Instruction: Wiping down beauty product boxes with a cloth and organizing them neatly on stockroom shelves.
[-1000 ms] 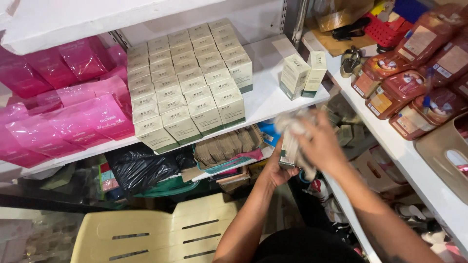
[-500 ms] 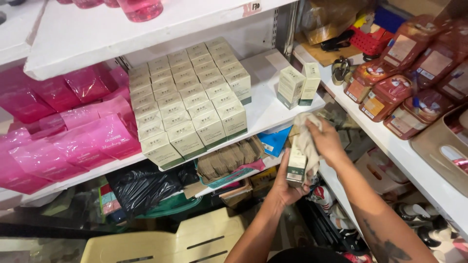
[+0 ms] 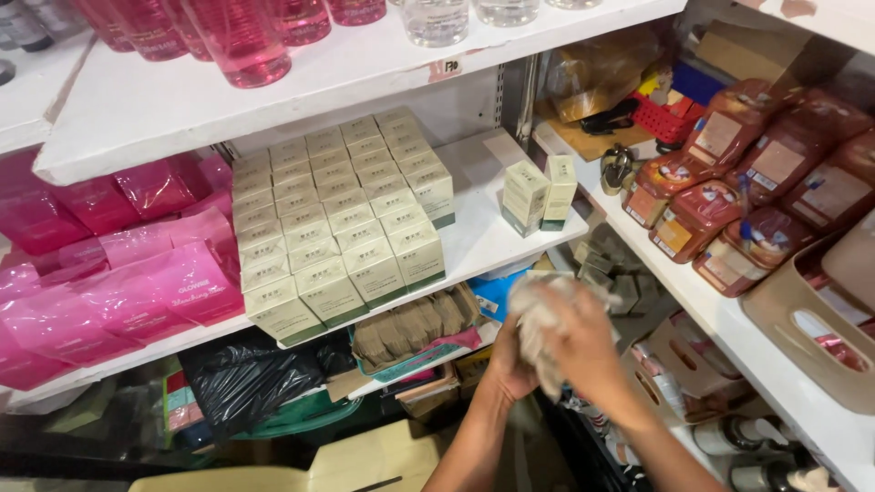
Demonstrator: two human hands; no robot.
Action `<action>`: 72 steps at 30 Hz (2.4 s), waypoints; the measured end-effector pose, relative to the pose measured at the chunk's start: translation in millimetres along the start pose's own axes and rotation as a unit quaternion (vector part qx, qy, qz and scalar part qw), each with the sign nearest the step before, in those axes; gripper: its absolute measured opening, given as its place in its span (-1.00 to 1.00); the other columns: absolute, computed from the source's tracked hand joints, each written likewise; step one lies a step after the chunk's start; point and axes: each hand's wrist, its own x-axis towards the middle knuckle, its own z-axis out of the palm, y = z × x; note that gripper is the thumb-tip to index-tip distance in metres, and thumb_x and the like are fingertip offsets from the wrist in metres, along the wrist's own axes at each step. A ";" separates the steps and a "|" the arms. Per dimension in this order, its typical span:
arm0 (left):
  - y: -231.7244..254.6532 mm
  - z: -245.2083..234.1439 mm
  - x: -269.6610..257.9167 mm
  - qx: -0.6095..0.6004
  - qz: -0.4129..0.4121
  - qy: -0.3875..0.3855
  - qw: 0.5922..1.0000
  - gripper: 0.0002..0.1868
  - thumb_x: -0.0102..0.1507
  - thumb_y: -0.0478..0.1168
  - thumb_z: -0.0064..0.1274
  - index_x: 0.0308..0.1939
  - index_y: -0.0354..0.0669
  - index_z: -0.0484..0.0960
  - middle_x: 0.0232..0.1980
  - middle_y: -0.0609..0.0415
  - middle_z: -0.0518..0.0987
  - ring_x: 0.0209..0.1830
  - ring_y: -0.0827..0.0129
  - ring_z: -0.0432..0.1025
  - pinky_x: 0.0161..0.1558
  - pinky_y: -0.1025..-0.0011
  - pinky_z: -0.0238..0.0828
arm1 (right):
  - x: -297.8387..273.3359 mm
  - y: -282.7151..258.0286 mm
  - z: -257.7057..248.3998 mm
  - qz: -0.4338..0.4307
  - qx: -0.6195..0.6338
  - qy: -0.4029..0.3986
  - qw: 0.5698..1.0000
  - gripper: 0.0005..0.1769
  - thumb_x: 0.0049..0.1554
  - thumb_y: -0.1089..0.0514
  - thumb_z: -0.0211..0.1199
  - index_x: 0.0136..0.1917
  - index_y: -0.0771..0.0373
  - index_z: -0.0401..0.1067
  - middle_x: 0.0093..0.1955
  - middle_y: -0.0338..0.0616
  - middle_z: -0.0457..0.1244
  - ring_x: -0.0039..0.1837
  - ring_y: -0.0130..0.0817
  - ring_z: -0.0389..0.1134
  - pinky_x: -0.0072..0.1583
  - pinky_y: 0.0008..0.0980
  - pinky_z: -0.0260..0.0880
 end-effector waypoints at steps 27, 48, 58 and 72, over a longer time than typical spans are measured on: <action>-34.3 37.7 28.5 0.011 0.031 0.111 0.993 -0.16 0.32 0.42 -0.23 0.40 -0.13 0.37 0.17 -0.27 0.53 -0.01 0.01 0.53 -0.04 0.01 0.56 | 5.8 61.6 -27.1 0.072 -0.065 -0.152 0.984 -0.21 0.21 -0.27 0.11 0.61 0.01 0.12 0.65 0.35 -0.33 0.52 0.51 -0.06 0.30 0.26 0.18; -15.0 33.5 14.5 -0.057 0.088 0.087 0.991 -0.32 0.36 0.35 -0.10 0.21 -0.15 0.54 -0.03 -0.01 0.68 -0.14 0.29 0.61 -0.15 0.31 0.62 | 17.5 105.4 -30.5 0.296 0.351 -0.188 0.868 -0.10 0.10 -0.26 0.21 0.57 0.23 0.19 0.30 0.02 0.31 0.31 -0.14 0.34 0.28 -0.14 0.38; -32.0 35.1 7.7 -0.051 0.015 0.046 0.998 -0.41 0.43 0.22 0.01 0.25 -0.23 0.54 -0.01 -0.04 0.68 -0.21 0.28 0.64 -0.23 0.30 0.67 | 66.3 124.0 -26.0 0.216 0.206 -0.132 0.945 -0.31 0.37 -0.22 0.02 0.57 0.24 0.24 0.46 0.02 0.26 0.47 -0.20 0.23 0.44 -0.23 0.17; -32.4 18.8 8.0 0.103 0.047 0.165 0.980 -0.44 0.40 0.27 -0.02 0.28 0.01 0.52 -0.03 0.17 0.65 -0.21 0.48 0.54 -0.29 0.41 0.53 | 9.8 107.8 -14.5 0.203 0.137 -0.081 0.966 -0.42 0.35 -0.16 0.00 0.38 0.34 0.33 0.29 0.23 0.31 0.31 0.02 0.36 0.31 -0.11 0.31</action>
